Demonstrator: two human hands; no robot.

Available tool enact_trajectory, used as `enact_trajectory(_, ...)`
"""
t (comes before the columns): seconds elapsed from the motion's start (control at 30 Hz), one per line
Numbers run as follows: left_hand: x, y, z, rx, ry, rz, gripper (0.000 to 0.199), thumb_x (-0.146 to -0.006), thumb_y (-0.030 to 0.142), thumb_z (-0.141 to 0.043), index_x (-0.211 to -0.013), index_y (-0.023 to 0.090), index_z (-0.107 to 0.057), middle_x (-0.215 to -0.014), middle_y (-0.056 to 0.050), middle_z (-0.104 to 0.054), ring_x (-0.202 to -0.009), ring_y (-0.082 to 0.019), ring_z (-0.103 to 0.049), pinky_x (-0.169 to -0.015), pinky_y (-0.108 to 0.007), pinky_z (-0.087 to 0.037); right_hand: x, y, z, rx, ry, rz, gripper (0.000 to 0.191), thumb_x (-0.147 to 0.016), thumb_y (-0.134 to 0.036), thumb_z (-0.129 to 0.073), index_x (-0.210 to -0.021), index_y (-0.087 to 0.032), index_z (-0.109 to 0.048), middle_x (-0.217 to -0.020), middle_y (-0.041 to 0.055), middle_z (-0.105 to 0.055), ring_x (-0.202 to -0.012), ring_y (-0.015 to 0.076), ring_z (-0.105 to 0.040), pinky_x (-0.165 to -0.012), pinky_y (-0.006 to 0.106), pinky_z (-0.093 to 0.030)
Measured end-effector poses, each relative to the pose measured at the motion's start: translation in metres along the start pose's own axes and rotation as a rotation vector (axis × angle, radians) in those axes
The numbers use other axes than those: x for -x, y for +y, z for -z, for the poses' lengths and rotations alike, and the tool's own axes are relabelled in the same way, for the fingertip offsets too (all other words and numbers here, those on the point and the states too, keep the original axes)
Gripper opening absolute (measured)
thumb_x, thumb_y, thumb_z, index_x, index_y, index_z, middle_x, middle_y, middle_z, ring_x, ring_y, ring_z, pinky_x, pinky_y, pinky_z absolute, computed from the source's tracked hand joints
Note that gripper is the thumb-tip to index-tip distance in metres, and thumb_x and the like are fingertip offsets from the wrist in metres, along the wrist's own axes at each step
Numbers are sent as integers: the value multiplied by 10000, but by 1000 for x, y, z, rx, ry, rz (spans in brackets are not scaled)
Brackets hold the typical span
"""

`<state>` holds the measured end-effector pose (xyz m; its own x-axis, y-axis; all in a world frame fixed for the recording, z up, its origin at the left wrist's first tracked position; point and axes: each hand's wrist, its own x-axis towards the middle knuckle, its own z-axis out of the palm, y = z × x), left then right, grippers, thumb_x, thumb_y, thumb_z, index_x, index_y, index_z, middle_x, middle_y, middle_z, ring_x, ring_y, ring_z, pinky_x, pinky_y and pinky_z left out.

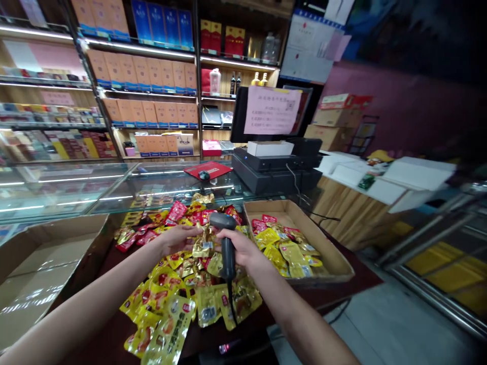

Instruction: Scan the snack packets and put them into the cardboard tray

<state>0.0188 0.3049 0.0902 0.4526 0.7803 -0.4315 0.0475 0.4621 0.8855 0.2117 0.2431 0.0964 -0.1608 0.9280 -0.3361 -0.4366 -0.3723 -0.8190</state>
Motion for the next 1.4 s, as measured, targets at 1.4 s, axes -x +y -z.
enact_trajectory(1.4,11,44,-24,322,-91,82,449,-813,478,-518,-1045,98,-572,-1106,-164,-602,-1015,-273,-590,-844,-384,-490,28,-38,45,11,55,45,255,-622,-94,-624,-871,-133,-656,-701,26,-645,-555,95,-550,-567,208,-469)
